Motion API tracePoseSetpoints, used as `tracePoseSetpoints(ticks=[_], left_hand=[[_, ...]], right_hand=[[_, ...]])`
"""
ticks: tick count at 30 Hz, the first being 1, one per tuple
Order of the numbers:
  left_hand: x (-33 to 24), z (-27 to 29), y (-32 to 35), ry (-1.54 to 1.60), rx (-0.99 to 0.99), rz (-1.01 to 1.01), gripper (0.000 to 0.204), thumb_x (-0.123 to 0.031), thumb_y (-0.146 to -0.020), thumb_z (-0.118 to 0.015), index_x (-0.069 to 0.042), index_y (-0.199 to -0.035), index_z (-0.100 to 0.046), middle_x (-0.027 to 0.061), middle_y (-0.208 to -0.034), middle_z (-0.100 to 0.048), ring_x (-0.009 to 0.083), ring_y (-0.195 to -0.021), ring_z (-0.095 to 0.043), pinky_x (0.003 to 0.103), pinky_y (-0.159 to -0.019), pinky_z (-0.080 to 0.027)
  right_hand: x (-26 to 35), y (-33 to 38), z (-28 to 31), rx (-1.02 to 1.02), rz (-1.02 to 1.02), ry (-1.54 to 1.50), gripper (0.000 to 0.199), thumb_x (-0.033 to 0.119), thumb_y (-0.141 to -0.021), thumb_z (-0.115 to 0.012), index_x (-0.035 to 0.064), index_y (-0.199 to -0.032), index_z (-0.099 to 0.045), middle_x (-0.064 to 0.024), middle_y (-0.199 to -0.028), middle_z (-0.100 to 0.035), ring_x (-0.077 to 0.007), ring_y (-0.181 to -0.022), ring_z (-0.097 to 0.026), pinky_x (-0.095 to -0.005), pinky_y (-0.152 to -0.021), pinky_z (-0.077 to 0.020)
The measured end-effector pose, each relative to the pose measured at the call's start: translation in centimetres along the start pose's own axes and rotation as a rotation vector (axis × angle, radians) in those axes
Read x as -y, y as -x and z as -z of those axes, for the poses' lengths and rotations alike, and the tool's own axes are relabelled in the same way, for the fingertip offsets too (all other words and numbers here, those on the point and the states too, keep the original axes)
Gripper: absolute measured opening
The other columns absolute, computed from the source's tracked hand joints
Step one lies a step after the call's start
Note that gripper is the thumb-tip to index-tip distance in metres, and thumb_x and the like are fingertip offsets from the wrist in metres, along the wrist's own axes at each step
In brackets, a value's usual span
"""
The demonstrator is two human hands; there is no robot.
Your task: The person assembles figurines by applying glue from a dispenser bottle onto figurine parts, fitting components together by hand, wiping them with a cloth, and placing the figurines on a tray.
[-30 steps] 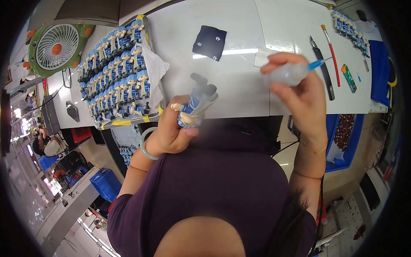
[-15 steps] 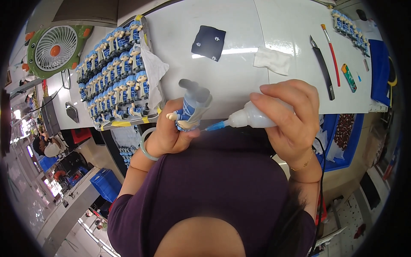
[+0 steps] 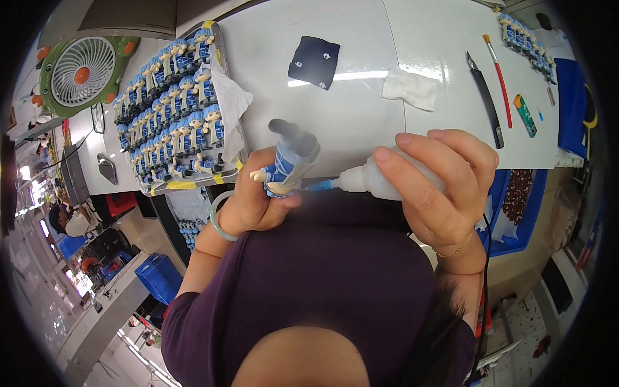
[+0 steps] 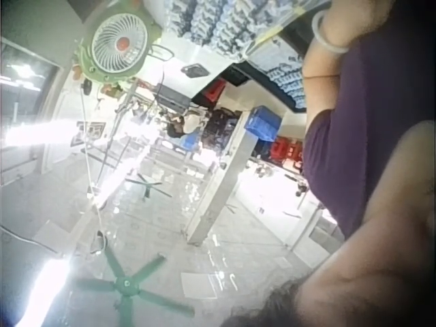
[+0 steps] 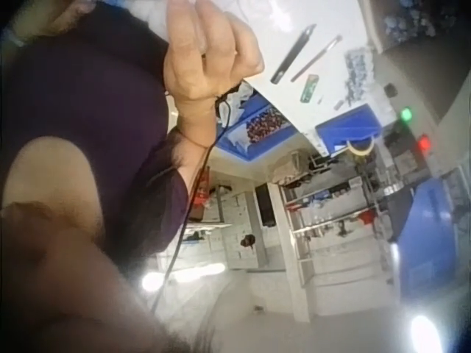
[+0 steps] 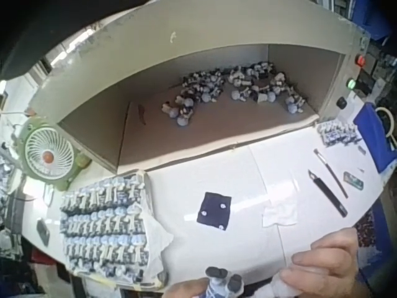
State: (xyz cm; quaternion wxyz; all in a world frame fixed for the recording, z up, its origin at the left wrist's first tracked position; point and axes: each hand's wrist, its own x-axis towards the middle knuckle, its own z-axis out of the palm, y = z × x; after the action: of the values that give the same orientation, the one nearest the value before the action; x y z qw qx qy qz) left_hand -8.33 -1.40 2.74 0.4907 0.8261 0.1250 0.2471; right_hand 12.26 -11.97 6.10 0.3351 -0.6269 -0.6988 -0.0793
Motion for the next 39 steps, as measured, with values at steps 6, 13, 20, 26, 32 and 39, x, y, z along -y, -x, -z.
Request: tracePoseSetpoints(ticks=[6,13,20,26,32,39], left_hand=[[-0.2,0.1,0.0,-0.011,-0.006,0.011,0.051,-0.021,-0.075,-0.066,0.0,-0.109,-0.035,0.0162,-0.092,-0.054,0.033,-0.071,-0.057,0.036,-0.06,-0.045],[-0.1,0.0,0.1,0.007,0.004,0.027,0.05,-0.022,-0.075,-0.065,0.0,-0.109,-0.035,0.0164,-0.093,-0.054,0.0328,-0.071,-0.056,0.036,-0.06,-0.045],[-0.1,0.0,0.2,-0.005,0.001,0.03,0.05,-0.023,-0.076,-0.064,0.0,-0.11,-0.035,0.0157,-0.09,-0.054,0.0329,-0.068,-0.056,0.035,-0.058,-0.045],[0.1,-0.1,0.2,0.049,-0.022,0.037,0.049,-0.023,-0.076,-0.064,0.0,-0.11,-0.036,0.0144,-0.088,-0.055,0.0299,-0.067,-0.057,0.034,-0.059,-0.045],[0.6,-0.4,0.7,0.234,-0.069,0.081,0.046,-0.022,-0.078,-0.064,-0.001,-0.11,-0.038,0.0103,-0.086,-0.054,0.0207,-0.07,-0.054,0.029,-0.065,-0.044],[0.0,-0.3,-0.1,0.776,-0.037,0.221,0.042,-0.01,-0.08,-0.059,-0.005,-0.109,-0.029,0.0103,-0.083,-0.05,0.0099,-0.068,-0.047,0.022,-0.061,-0.039]], right_hand=[[0.2,-0.2,0.4,0.01,0.005,0.025,0.03,0.005,-0.062,-0.056,0.0148,-0.088,-0.066,-0.0008,-0.093,-0.058,-0.0207,-0.084,-0.048,-0.0262,-0.071,-0.0413],[0.5,-0.3,0.5,-0.004,-0.001,0.049,0.03,0.004,-0.06,-0.059,0.0166,-0.087,-0.066,0.0022,-0.092,-0.058,-0.0197,-0.084,-0.047,-0.0252,-0.07,-0.0409],[0.8,-0.5,1.0,0.022,-0.007,0.071,0.029,0.003,-0.06,-0.063,0.0156,-0.086,-0.066,0.0006,-0.09,-0.058,-0.021,-0.085,-0.049,-0.027,-0.07,-0.0425],[0.2,-0.7,0.6,0.0,-0.003,0.041,0.03,0.0,-0.059,-0.063,0.012,-0.086,-0.065,-0.0025,-0.089,-0.058,-0.0223,-0.083,-0.05,-0.0291,-0.07,-0.0434],[-1.0,-0.7,0.2,-0.104,-0.15,-0.163,0.032,-0.001,-0.056,-0.064,0.0067,-0.087,-0.063,-0.0057,-0.086,-0.058,-0.0222,-0.079,-0.051,-0.0288,-0.068,-0.0422],[-0.7,-0.3,-0.4,-0.061,-0.227,-0.265,0.034,-0.002,-0.054,-0.066,0.0066,-0.087,-0.063,-0.0059,-0.083,-0.058,-0.0223,-0.077,-0.052,-0.029,-0.068,-0.0413]])
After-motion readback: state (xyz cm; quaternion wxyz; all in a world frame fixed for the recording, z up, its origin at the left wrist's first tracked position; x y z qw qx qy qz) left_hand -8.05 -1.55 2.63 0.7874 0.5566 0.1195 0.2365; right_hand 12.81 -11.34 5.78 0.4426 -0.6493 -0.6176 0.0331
